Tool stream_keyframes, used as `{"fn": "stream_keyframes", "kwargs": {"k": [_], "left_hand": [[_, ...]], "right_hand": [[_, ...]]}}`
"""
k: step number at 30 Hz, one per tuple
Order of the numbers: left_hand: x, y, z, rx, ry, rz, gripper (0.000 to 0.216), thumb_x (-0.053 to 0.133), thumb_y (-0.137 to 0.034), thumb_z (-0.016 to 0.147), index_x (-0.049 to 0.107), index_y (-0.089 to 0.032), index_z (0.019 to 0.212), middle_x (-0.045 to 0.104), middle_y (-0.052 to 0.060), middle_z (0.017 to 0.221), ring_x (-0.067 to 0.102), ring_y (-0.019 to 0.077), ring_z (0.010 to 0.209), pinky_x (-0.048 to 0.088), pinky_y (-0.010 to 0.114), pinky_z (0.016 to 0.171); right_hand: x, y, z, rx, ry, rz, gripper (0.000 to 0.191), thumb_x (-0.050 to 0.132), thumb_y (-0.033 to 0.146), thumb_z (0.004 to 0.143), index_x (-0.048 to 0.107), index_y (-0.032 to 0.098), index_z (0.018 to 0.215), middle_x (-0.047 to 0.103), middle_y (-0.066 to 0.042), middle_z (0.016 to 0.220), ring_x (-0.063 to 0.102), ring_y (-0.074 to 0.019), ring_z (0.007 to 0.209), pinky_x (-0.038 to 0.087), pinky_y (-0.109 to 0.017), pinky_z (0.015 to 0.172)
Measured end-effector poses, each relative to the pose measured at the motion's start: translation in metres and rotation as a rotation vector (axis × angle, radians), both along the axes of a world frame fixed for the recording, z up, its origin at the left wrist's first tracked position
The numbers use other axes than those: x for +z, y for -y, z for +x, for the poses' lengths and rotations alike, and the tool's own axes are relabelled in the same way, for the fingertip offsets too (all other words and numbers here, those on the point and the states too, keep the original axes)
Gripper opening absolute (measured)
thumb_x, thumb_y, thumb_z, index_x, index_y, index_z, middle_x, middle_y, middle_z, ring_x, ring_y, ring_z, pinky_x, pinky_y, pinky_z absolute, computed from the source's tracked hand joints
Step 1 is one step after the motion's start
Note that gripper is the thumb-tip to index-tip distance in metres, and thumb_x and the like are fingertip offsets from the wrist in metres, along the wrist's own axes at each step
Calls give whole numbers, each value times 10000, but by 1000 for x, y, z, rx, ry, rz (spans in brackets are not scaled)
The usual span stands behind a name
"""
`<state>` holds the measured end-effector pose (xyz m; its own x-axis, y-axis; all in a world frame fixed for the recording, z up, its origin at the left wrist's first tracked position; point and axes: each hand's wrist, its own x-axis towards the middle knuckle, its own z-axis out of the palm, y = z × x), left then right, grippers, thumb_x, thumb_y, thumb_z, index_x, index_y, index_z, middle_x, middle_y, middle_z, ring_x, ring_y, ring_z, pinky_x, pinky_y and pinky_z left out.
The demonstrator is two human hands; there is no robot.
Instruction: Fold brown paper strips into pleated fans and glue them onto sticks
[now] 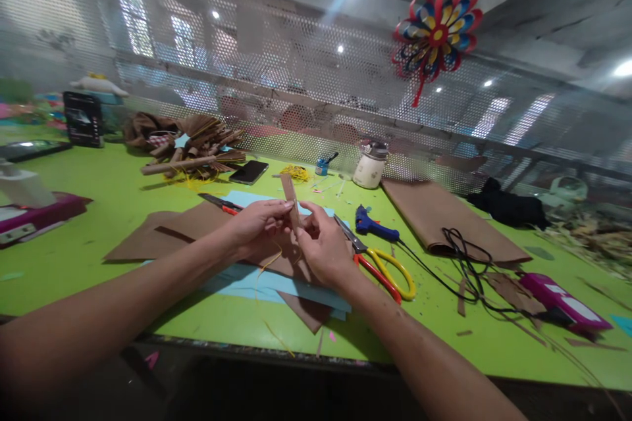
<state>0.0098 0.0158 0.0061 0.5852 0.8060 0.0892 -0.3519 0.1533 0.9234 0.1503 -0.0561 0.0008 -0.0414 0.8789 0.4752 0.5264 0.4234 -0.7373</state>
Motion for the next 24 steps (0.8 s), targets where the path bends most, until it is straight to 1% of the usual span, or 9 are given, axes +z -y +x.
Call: {"fn": "stream_keyframes", "kwargs": {"k": [6,13,17,21,24], "left_hand": [[-2,1,2,-33,58,-82,110,563,-176,771,607,-80,737,607,59,671,534,96,584,410,210,547],[-1,2,2,-44,45,-73,119,555,-180,772,606,-74,753,616,74,683,540,104,584,403,207,531],[-2,2,2,-54,27,-34,135,554,-207,781,600,-81,759,619,68,684,544,99,577,403,209,545],[-5,-1,1,13,8,44,160,584,-263,769,588,-104,787,628,59,708,565,109,603,427,239,610],[-7,-4,1,90,1,97,181,595,-289,759,579,-113,796,626,53,719,579,122,645,434,257,649]], "right_hand": [[0,0,-1,16,-4,14,413,476,212,797,432,188,1207,556,-23,778,538,-148,711,440,-293,676],[1,0,-3,65,-35,5,398,467,212,803,429,186,1198,538,-17,765,538,-142,689,447,-283,651],[0,-1,-2,75,-49,4,399,473,206,798,435,187,1194,539,-13,749,538,-140,683,449,-280,646],[-4,-3,1,76,-48,-35,422,503,218,782,448,190,1200,569,-28,790,550,-148,725,461,-297,681],[-3,-4,2,71,-105,-82,450,550,261,760,457,190,1194,578,-59,905,560,-158,798,473,-307,718]]}}
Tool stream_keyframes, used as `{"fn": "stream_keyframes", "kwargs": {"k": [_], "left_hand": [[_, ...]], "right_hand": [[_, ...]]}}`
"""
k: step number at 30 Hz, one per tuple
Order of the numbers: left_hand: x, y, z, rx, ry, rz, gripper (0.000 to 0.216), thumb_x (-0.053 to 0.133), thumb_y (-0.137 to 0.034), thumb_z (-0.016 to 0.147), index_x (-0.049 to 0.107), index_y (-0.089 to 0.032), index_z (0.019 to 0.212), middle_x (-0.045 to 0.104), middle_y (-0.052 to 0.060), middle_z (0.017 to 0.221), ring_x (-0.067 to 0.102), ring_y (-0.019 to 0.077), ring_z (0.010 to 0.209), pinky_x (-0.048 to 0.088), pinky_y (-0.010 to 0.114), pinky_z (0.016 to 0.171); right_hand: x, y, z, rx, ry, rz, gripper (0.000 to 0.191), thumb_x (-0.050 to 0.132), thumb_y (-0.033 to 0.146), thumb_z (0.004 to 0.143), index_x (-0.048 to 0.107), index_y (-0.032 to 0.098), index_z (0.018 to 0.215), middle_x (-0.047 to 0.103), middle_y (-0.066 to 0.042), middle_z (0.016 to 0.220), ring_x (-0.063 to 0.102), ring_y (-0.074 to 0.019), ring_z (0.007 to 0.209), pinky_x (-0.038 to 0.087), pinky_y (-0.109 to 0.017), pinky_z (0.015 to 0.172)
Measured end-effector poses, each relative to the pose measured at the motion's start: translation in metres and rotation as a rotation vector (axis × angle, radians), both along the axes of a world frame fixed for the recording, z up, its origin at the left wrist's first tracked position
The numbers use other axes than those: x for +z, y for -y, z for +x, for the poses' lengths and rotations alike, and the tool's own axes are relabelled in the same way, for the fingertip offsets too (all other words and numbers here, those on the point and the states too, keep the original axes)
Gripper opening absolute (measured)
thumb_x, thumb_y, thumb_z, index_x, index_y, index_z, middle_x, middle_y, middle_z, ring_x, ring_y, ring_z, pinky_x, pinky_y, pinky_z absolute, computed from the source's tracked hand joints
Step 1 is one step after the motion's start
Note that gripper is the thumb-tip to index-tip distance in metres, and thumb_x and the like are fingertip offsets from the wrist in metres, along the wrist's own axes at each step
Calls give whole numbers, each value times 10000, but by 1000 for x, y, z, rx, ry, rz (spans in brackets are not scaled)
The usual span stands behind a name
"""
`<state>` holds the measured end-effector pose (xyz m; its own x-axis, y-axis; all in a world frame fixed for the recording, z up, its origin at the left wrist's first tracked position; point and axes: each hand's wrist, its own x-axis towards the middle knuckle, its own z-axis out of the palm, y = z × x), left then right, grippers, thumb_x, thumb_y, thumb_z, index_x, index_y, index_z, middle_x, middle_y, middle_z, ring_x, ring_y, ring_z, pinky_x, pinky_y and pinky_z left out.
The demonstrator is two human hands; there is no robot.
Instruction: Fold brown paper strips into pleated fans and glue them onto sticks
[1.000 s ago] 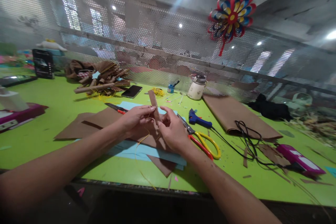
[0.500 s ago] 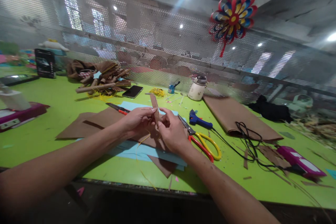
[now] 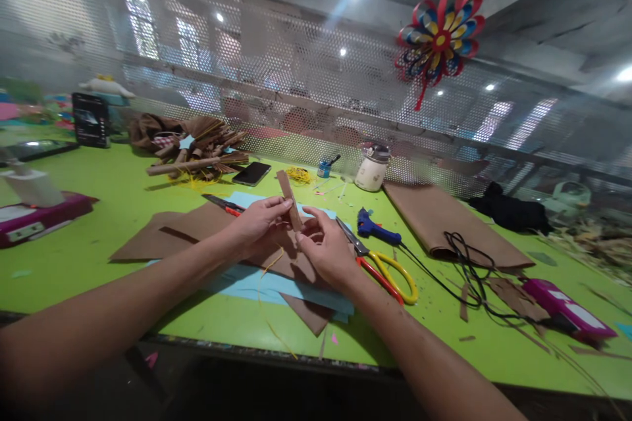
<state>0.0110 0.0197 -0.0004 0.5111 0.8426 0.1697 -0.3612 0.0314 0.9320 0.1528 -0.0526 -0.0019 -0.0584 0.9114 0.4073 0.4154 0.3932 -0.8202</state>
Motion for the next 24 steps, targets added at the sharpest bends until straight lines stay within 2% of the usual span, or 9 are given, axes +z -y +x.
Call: {"fn": "stream_keyframes", "kwargs": {"k": [3,8,18,24], "left_hand": [[0,1,2,24,-35,45,195,602,-299,752,580,-111,800,615,46,713,565,113,634,426,250,635],[1,9,7,-64,-52,15,202,622,-290,736,590,-109,822,612,40,710,571,119,669,427,256,662],[2,15,8,-170,77,-98,137,603,-212,752,602,-76,733,602,59,670,528,94,576,412,236,590],[5,13,5,-146,72,-141,121,558,-169,779,607,-64,744,614,77,699,529,99,601,414,231,596]], "right_hand": [[3,-1,0,-42,-65,-8,475,560,340,764,439,190,1198,558,-71,972,571,-155,804,484,-299,710],[1,-5,-2,-129,-18,30,490,508,409,798,416,176,1219,564,-40,826,581,-150,698,481,-283,622],[-6,-3,-4,-189,96,192,369,463,317,836,467,179,1179,556,-11,704,537,-138,618,444,-262,593],[-6,-2,-4,-165,131,212,359,415,300,866,448,172,1200,580,-51,836,552,-152,717,448,-286,675]]}}
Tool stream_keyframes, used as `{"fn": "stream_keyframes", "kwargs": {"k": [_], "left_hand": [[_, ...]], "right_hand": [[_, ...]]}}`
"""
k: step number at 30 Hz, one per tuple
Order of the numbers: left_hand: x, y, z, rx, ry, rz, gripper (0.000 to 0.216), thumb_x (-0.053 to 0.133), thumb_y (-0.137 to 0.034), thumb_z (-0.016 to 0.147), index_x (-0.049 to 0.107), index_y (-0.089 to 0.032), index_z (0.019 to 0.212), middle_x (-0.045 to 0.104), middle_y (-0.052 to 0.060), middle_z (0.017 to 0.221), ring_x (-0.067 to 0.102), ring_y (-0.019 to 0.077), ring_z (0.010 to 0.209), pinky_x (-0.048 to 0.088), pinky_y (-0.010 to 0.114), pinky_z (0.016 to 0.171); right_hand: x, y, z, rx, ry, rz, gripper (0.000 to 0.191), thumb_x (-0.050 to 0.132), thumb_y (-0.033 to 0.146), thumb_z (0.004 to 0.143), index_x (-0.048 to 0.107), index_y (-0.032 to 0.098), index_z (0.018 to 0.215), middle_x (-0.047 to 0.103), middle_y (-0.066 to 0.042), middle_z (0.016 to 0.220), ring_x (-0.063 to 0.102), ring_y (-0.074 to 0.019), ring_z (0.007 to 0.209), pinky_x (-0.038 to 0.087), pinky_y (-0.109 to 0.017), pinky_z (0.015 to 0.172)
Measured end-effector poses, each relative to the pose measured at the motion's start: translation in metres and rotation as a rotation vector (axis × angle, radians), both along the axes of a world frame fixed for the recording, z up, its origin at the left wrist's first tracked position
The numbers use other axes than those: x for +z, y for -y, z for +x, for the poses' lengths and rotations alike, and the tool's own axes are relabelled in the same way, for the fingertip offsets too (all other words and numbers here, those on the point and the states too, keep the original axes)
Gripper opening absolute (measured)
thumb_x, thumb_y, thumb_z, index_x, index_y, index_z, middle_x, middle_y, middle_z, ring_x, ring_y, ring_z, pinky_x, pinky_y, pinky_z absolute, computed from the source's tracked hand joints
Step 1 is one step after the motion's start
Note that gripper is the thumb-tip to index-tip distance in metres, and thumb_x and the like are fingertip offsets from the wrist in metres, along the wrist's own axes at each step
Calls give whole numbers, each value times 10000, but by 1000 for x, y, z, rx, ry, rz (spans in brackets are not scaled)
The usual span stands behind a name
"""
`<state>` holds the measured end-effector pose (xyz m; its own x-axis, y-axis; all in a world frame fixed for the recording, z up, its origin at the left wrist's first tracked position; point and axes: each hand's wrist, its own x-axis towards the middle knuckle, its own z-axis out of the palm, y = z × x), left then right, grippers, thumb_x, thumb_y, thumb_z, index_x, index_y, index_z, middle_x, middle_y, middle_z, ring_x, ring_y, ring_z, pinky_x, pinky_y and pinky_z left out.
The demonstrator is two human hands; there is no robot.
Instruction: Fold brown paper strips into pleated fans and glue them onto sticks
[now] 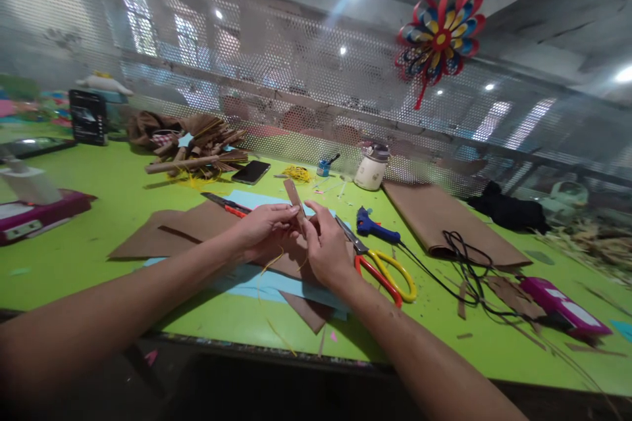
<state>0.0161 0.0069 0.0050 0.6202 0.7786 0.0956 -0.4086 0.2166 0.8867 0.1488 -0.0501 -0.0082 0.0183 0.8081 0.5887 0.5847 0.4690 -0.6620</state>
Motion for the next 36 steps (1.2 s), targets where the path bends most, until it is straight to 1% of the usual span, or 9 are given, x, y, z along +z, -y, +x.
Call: {"fn": "stream_keyframes", "kwargs": {"k": [5,12,15,17,21,27,30,33,36], "left_hand": [[-1,-4,-2,28,-4,40,119,575,-187,768,604,-76,740,615,68,691,531,99,608,411,225,591],[-11,-4,4,-15,-70,125,178,617,-273,735,603,-96,735,610,54,685,544,107,604,415,251,620],[-15,-4,5,-42,-108,139,199,607,-302,738,610,-103,742,599,49,660,538,109,577,401,247,582],[-15,-2,5,-41,-120,147,199,604,-300,735,612,-103,705,588,44,629,527,105,552,390,241,557],[-11,3,5,-37,-74,84,157,620,-233,713,590,-106,625,563,30,570,503,91,509,393,230,535],[-3,-1,0,1,-74,11,165,566,-197,763,612,-66,673,591,66,631,528,102,576,421,228,569],[-1,-4,-3,28,-76,-3,158,563,-178,764,612,-58,675,591,68,644,517,94,577,420,226,577],[-2,-4,-3,28,-61,13,141,587,-182,749,618,-60,687,592,70,653,509,92,572,420,233,583],[-4,-3,-1,15,-28,12,127,603,-185,736,624,-66,698,593,76,663,511,102,587,421,246,594]], "right_hand": [[3,-1,4,-70,31,43,338,369,317,884,484,177,1170,594,-66,914,546,-176,824,419,-322,761],[3,-3,4,-135,53,-7,349,391,353,871,488,186,1161,602,-50,823,554,-174,742,427,-316,701],[1,-3,2,-154,128,2,350,397,309,865,474,172,1178,603,-69,855,552,-190,769,426,-326,708],[-1,-3,2,-157,173,28,349,390,271,862,470,161,1184,603,-83,887,550,-198,799,424,-331,726],[-1,-4,1,-139,209,54,356,386,252,860,460,165,1198,602,-84,899,547,-200,823,421,-329,746],[5,1,2,-133,103,13,349,317,345,899,479,180,1161,595,-59,837,549,-178,774,422,-310,719],[5,2,2,-111,94,-16,371,362,368,884,450,178,1190,590,-47,810,551,-175,758,424,-303,703],[0,0,1,-88,123,-30,391,421,338,859,432,165,1210,599,-61,850,553,-184,783,424,-305,709],[-3,-2,0,-76,144,-17,374,419,285,856,435,158,1208,605,-68,853,552,-189,786,420,-311,717]]}}
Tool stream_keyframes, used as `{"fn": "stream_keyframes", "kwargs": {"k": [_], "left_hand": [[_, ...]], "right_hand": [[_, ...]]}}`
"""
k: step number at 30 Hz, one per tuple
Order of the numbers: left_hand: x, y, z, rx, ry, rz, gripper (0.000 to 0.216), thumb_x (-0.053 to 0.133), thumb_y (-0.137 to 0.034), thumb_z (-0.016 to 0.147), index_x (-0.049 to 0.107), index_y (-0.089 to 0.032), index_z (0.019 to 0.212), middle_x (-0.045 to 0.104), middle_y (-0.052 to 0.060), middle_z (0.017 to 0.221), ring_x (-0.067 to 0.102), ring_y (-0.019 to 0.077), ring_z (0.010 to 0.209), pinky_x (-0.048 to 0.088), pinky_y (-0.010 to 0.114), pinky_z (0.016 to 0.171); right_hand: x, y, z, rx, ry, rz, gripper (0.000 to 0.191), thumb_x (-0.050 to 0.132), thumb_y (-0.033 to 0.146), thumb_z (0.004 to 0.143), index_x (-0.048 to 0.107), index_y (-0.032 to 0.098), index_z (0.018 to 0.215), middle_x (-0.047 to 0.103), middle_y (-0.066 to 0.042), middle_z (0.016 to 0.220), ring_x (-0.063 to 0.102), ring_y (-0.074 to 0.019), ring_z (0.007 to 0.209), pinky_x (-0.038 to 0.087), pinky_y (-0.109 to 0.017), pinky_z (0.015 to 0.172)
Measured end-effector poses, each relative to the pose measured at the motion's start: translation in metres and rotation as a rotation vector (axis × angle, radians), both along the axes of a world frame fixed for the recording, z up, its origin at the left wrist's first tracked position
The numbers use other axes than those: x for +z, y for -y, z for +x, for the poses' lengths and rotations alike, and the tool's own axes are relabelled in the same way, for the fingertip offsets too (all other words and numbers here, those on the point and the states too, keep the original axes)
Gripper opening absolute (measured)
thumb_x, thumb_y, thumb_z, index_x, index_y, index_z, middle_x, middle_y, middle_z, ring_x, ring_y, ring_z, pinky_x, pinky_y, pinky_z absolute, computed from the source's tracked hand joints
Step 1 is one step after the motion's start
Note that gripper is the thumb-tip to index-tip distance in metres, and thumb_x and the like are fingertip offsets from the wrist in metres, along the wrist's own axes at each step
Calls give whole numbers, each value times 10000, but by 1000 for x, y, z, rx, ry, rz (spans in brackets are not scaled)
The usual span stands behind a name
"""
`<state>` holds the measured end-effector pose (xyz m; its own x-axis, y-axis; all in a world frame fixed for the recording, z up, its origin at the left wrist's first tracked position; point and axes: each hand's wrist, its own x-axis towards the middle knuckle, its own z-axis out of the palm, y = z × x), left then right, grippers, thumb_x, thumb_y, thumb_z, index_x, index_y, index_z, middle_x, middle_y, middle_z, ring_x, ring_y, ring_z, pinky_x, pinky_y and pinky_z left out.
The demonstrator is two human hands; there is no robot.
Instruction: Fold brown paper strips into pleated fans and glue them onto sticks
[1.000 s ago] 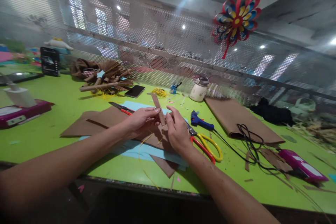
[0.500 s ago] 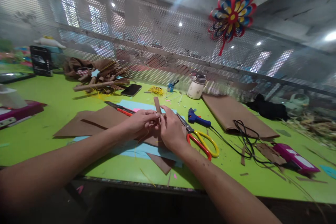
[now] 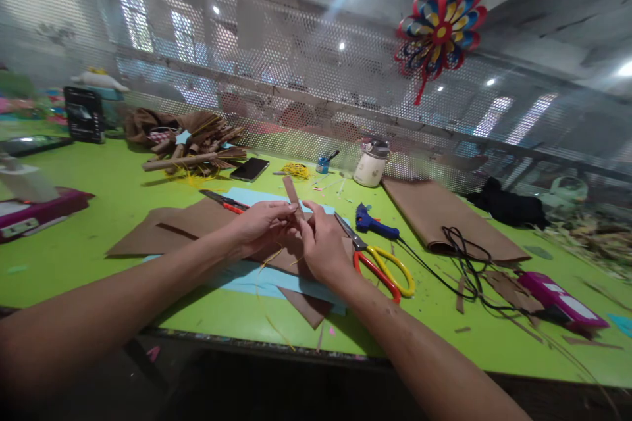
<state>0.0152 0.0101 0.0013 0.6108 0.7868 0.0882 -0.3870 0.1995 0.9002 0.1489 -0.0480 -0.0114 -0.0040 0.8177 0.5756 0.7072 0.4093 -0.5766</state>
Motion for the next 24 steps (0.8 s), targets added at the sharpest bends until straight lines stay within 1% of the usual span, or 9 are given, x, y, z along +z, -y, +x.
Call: {"fn": "stream_keyframes", "kwargs": {"k": [4,7,11,14,16,19,22,24], "left_hand": [[0,-1,1,-14,21,-34,101,609,-172,729,626,-74,712,593,72,674,512,107,606,418,239,594],[3,-2,-1,-15,19,-32,107,612,-189,732,623,-84,717,583,54,652,506,100,594,411,226,579],[8,-2,-5,-20,-39,60,165,586,-224,757,613,-82,678,590,53,636,516,98,587,401,212,564],[9,-4,-8,8,-43,94,150,569,-204,759,608,-84,679,595,56,639,538,113,605,420,221,570],[9,-7,-9,78,-12,52,132,553,-178,757,593,-90,667,589,48,633,542,114,605,435,224,577],[10,-12,-11,155,17,-74,156,509,-160,763,568,-94,635,575,43,601,540,109,571,458,239,606],[14,-13,-14,132,49,-181,176,471,-159,761,563,-87,629,598,75,621,573,138,600,471,275,650],[18,-11,-15,63,74,-219,190,454,-171,758,571,-83,638,615,104,640,586,160,628,469,289,655]], "right_hand": [[1,1,-3,28,-18,23,360,406,264,861,438,161,1204,606,-60,826,551,-183,765,417,-304,710],[3,3,-4,13,-23,27,361,413,318,862,464,158,1182,603,-59,814,547,-180,753,414,-296,694],[6,4,-1,-66,-78,20,374,418,420,852,520,164,1106,589,-32,732,533,-162,681,409,-276,650],[8,2,2,-57,-166,30,357,376,434,867,553,174,1035,559,-8,688,507,-132,603,405,-251,592],[8,1,3,-42,-211,40,349,374,425,868,559,168,1015,532,0,667,491,-122,577,407,-244,572],[9,-1,5,-26,-252,71,315,417,380,854,549,149,1024,540,-14,702,510,-129,620,424,-255,601],[8,-5,11,-13,-274,72,278,434,333,843,557,136,995,549,-22,698,518,-133,630,431,-268,616],[8,-8,16,-5,-294,39,262,445,324,832,565,131,961,524,-5,636,499,-125,575,420,-256,569]]}}
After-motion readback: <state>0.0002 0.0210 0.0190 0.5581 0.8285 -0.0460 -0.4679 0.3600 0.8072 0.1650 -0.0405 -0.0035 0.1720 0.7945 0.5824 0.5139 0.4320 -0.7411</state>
